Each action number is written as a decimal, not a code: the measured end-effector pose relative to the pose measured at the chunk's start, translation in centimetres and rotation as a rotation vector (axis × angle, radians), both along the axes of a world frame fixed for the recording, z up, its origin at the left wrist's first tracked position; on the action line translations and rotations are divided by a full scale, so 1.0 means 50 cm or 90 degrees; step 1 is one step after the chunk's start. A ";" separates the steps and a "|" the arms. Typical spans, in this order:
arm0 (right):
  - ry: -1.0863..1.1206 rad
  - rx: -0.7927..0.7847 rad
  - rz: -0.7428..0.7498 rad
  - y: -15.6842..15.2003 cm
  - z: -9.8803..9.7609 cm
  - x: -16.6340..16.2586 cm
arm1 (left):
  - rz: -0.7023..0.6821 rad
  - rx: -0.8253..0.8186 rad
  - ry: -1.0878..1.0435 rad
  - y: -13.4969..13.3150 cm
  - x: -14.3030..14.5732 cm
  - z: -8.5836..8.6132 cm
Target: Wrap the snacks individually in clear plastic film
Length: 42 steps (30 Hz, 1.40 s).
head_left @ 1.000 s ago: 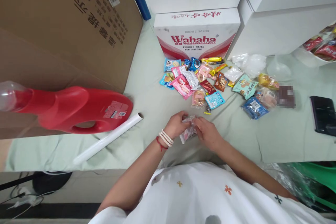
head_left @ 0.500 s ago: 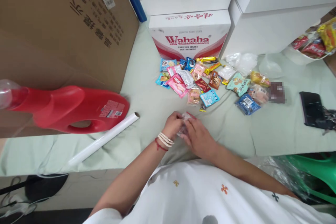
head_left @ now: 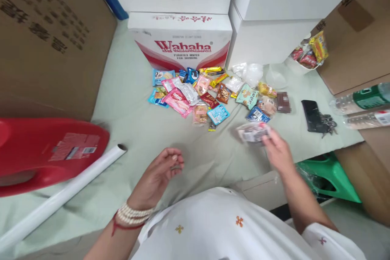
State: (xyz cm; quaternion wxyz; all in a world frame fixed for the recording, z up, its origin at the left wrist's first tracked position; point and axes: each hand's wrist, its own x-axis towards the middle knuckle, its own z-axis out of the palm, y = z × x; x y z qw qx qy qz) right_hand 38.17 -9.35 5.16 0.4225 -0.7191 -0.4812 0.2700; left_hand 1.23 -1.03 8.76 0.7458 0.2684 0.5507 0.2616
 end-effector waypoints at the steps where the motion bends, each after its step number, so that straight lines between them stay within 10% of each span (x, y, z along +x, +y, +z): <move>1: 0.017 -0.009 -0.082 -0.017 -0.001 0.063 | 0.021 -0.009 0.035 -0.007 -0.019 -0.011; 5: 0.040 -0.020 -0.287 -0.022 -0.023 0.268 | 0.083 -0.037 0.141 -0.031 -0.062 -0.052; 9: -0.119 -0.187 -0.182 0.068 -0.043 0.328 | 0.055 -0.007 0.174 -0.040 -0.060 -0.063; 16: -0.449 -0.225 -0.126 0.118 -0.040 0.265 | 0.074 0.075 0.277 -0.063 -0.075 -0.090; 22: -0.623 -0.072 -0.154 0.173 0.051 0.272 | 0.126 0.040 0.321 -0.083 -0.096 -0.096; 29: -0.608 -0.075 0.274 0.430 0.065 0.126 | 0.092 0.066 0.327 -0.082 -0.091 -0.094; 33: -0.667 -0.200 0.319 0.518 0.046 0.063 | 0.076 0.094 0.340 -0.100 -0.109 -0.093; 39: -0.099 -0.021 0.152 0.427 0.066 0.015 | 0.086 0.201 0.333 -0.109 -0.089 -0.081; 42: 0.278 -0.120 0.120 0.313 0.055 -0.069 | 0.018 0.369 0.281 -0.075 -0.021 -0.072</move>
